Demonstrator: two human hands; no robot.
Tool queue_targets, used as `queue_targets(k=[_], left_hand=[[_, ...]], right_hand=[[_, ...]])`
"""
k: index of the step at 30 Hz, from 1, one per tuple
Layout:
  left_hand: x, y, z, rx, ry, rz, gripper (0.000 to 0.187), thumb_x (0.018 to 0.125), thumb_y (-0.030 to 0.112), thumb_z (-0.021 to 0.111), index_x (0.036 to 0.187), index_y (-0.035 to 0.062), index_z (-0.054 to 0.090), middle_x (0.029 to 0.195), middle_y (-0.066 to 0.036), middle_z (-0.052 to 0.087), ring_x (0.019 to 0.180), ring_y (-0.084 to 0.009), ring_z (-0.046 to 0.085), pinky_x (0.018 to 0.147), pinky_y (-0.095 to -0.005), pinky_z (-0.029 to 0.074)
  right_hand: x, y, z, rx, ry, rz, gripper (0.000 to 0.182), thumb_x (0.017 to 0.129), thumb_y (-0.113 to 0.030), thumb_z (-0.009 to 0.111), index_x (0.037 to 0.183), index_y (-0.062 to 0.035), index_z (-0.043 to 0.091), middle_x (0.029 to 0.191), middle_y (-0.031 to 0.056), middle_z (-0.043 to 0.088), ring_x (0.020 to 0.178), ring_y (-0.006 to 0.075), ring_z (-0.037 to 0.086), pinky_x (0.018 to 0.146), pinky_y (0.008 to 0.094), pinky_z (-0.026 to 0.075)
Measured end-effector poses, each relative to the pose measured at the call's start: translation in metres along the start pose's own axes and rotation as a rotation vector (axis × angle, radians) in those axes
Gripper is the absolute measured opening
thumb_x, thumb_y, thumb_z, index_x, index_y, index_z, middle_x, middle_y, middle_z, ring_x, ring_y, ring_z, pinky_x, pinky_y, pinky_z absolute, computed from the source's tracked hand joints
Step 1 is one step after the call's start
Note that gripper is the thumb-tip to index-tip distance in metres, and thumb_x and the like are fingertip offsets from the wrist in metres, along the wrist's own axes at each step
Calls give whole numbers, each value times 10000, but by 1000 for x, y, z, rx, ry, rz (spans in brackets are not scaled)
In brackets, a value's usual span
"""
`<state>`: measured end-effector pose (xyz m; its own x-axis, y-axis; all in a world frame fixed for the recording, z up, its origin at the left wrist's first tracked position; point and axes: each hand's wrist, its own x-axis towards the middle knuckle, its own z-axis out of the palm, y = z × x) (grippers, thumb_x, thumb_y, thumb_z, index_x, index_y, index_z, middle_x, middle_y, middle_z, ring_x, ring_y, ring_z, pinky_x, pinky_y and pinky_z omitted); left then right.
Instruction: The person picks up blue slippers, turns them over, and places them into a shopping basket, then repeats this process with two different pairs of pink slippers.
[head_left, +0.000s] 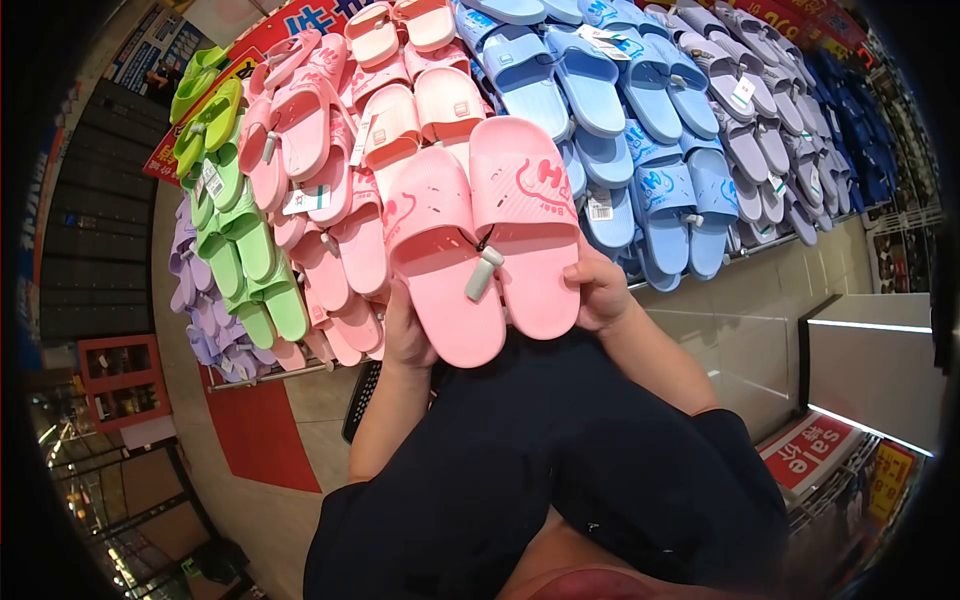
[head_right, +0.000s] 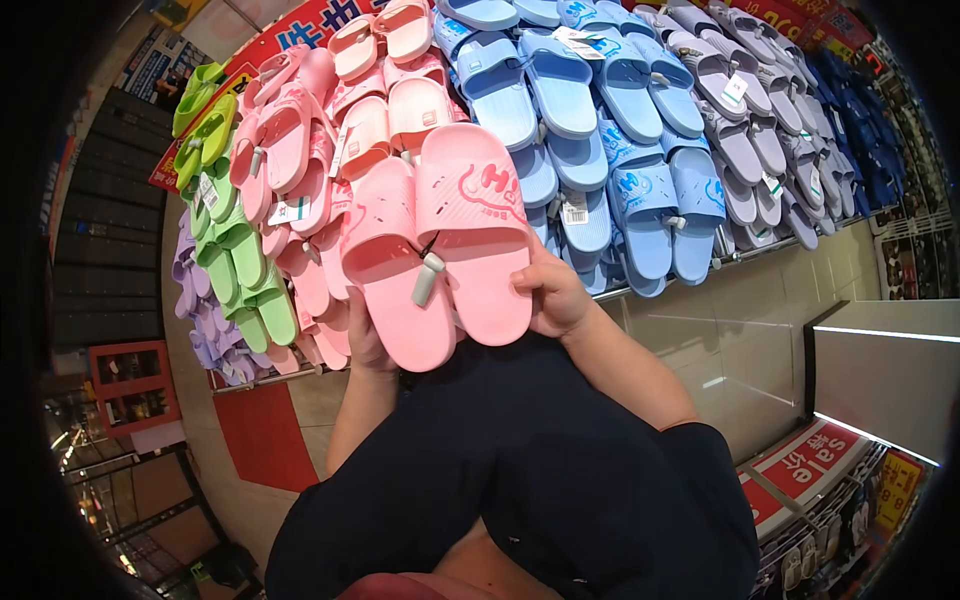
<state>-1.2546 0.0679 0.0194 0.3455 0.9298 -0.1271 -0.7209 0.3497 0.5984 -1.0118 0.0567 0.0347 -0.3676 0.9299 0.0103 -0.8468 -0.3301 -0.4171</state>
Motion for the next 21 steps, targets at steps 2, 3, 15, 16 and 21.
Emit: queue_targets(k=[2, 3, 15, 16, 21], left_hand=[[8, 5, -2, -79, -65, -3, 705, 982, 545, 484, 1463, 43, 363, 1392, -201, 522, 1207, -349, 581, 966, -479, 525], [15, 8, -5, -119, -99, -5, 724, 968, 551, 507, 1467, 47, 358, 1392, -205, 519, 1196, -357, 586, 947, -483, 537], [50, 7, -32, -347, -320, 103, 784, 950, 595, 461, 1505, 62, 316, 1420, -204, 491, 1212, -351, 564, 1022, -484, 484], [51, 7, -31, -350, -317, 105, 784, 950, 597, 460, 1505, 62, 316, 1419, -203, 492, 1212, -351, 564, 1021, -484, 484], [58, 6, -24, -369, -296, 105, 786, 949, 603, 456, 1504, 64, 317, 1416, -201, 494, 1207, -352, 566, 1017, -483, 486]], right_hand=[[2, -1, 10, -50, -27, 32, 931, 728, -40, 599, 1557, -93, 177, 1482, 174, 422, 1343, 323, 478, 1110, 440, 418], [4, -1, 13, -75, -41, 47, 941, 725, -39, 597, 1560, -96, 167, 1484, 176, 418, 1348, 324, 472, 1110, 441, 417], [25, -2, 22, -712, -16, -10, 838, 816, -10, 514, 1561, -20, 129, 1481, 112, 385, 1340, 187, 402, 1106, 331, 343], [27, 0, 17, -643, -76, -34, 693, 944, -121, 475, 1560, -29, 171, 1515, 113, 371, 1370, 200, 394, 1136, 352, 315], [32, 24, -7, -226, -104, 24, 659, 1056, -491, 278, 1542, -46, 259, 1521, 131, 408, 1379, 242, 432, 1160, 406, 314]])
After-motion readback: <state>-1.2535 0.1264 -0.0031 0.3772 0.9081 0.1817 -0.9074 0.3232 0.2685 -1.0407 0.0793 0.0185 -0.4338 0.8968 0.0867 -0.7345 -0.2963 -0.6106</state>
